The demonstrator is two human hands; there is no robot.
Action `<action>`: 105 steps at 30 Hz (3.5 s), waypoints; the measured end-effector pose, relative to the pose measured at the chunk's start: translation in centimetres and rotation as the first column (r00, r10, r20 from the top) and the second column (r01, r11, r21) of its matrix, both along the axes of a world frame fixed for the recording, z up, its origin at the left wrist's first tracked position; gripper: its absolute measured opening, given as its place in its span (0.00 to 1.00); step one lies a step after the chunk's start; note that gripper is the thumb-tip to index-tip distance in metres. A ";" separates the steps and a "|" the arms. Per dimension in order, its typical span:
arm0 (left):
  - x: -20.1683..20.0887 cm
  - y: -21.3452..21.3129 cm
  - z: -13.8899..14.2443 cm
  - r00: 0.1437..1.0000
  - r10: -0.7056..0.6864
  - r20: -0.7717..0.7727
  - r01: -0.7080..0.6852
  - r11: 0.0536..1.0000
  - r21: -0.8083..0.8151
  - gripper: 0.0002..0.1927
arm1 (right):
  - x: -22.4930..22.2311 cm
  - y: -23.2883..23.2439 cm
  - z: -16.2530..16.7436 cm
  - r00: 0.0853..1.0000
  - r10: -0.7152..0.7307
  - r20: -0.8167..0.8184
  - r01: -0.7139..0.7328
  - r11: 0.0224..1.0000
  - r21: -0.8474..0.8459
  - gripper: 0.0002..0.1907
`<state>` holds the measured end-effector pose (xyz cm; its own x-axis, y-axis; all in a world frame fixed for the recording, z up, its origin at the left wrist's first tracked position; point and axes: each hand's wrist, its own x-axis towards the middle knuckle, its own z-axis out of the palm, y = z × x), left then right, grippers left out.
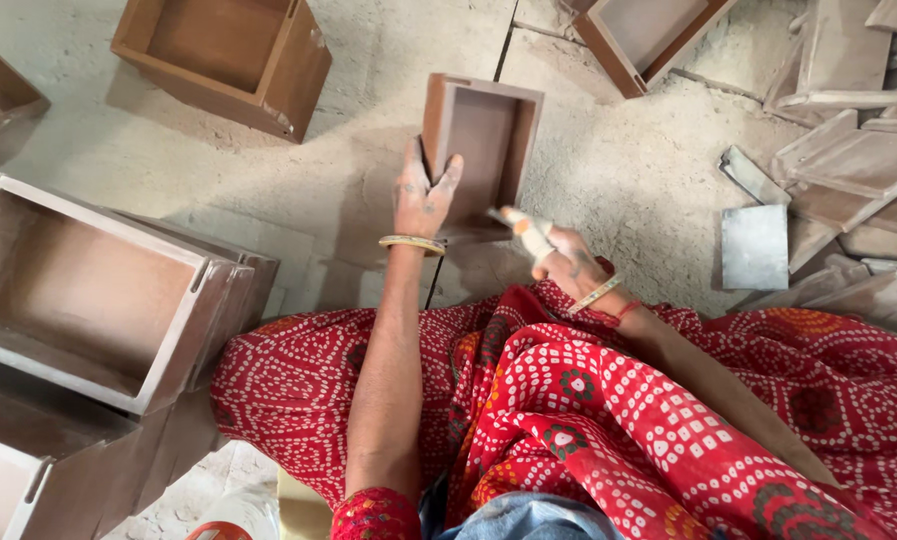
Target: The person sits on the floor and sands the interior and exterior surfaces of small wooden boxes using a sanding block. They rotate the boxes to reach different sides and stack finished boxes to the left.
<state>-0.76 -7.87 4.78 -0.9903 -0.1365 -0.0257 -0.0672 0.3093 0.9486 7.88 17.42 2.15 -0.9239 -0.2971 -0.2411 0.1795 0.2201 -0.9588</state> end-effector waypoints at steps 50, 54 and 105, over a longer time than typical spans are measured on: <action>3.3 5.9 -3.0 0.995 0.065 0.078 -0.012 0.837 -0.547 0.36 | -6.4 2.0 2.2 0.933 -0.333 -0.134 0.297 0.926 -0.232 0.24; 3.3 5.9 -2.9 0.994 0.050 0.095 0.011 0.837 -0.547 0.38 | -6.2 2.2 0.8 0.899 -0.408 -0.162 0.428 0.895 0.123 0.14; 2.1 1.8 -6.3 0.497 -0.862 -0.096 0.324 0.286 -0.902 0.14 | 1.5 13.7 -4.6 0.964 -0.095 -0.249 0.216 0.824 0.524 0.16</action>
<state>1.36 -6.05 -1.54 -0.5571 0.8042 0.2069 0.8304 0.5425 0.1273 9.37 31.11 -2.43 -0.9922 -0.0222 -0.1223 0.0720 0.6998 -0.7107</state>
